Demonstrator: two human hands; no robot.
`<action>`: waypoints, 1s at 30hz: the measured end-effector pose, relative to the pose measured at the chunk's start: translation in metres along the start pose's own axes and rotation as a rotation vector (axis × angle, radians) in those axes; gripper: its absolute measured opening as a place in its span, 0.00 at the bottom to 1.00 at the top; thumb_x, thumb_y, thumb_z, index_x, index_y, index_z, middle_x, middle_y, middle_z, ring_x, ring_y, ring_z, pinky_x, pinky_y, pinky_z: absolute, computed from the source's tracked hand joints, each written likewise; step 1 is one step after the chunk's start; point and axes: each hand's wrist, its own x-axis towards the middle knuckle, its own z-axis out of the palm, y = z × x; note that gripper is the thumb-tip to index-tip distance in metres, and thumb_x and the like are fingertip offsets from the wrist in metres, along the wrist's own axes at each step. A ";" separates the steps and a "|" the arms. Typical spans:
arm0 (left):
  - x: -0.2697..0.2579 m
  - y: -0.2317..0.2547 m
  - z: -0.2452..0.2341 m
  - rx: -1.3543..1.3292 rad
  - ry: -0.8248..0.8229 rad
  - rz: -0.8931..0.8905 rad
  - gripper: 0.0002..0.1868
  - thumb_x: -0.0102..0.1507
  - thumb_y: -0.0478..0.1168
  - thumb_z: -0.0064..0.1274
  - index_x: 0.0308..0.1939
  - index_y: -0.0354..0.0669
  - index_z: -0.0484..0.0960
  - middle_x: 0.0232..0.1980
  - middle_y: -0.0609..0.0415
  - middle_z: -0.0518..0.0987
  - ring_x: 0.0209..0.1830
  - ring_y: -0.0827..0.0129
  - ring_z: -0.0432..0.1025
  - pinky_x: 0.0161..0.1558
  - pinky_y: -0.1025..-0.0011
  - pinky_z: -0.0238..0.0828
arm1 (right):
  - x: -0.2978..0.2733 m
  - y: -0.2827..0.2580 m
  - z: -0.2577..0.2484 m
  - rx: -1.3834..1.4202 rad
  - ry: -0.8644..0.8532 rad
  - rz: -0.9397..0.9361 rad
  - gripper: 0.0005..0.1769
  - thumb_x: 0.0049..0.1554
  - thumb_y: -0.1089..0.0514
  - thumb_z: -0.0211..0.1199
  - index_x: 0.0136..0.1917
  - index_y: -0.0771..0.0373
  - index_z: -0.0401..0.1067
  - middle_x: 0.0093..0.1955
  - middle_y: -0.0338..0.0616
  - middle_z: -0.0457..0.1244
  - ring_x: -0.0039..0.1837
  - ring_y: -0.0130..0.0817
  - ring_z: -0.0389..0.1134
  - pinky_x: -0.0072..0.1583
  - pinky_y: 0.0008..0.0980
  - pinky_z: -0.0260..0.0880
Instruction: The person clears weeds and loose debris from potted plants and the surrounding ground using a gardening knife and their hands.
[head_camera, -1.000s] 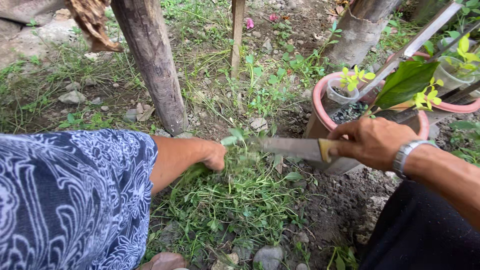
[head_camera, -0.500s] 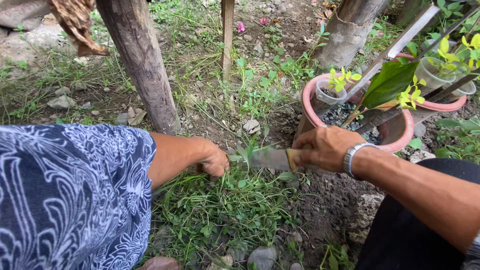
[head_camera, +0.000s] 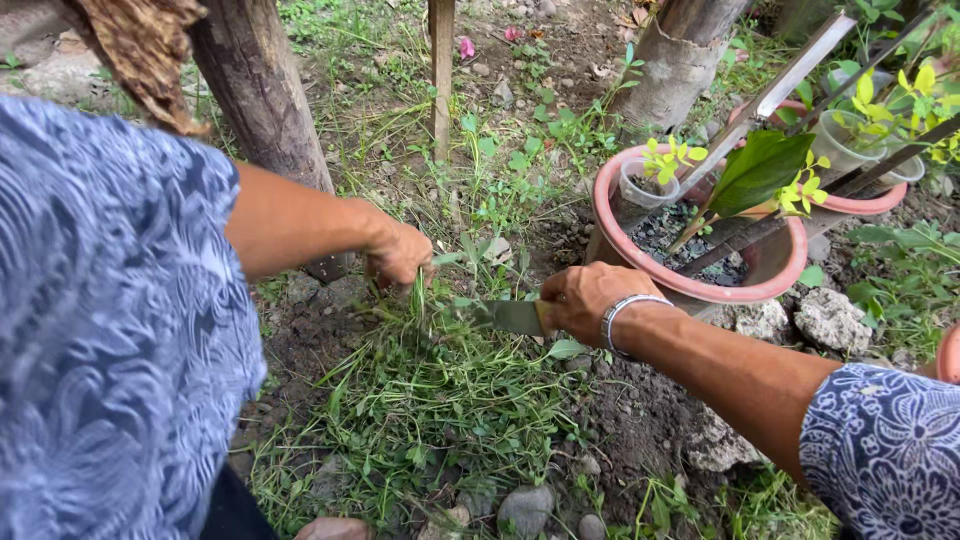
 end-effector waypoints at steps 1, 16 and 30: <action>-0.005 -0.001 -0.007 0.070 0.000 0.054 0.26 0.61 0.33 0.57 0.64 0.51 0.80 0.45 0.48 0.84 0.35 0.64 0.78 0.32 0.70 0.78 | 0.002 0.000 0.000 0.008 0.005 0.005 0.23 0.60 0.39 0.55 0.67 0.38 0.72 0.59 0.48 0.70 0.60 0.45 0.73 0.63 0.45 0.72; 0.007 -0.133 0.114 0.136 0.071 0.442 0.25 0.58 0.44 0.63 0.58 0.46 0.79 0.52 0.50 0.82 0.54 0.60 0.77 0.55 0.65 0.71 | -0.043 -0.036 0.039 0.129 0.058 0.000 0.22 0.61 0.41 0.50 0.66 0.40 0.72 0.52 0.49 0.72 0.54 0.48 0.74 0.59 0.47 0.73; 0.063 -0.092 0.150 0.146 0.558 0.129 0.19 0.59 0.41 0.59 0.53 0.44 0.80 0.51 0.46 0.82 0.53 0.56 0.78 0.54 0.61 0.74 | -0.051 -0.027 0.063 0.832 -0.177 0.126 0.26 0.58 0.48 0.62 0.70 0.45 0.71 0.31 0.46 0.65 0.25 0.32 0.62 0.29 0.36 0.65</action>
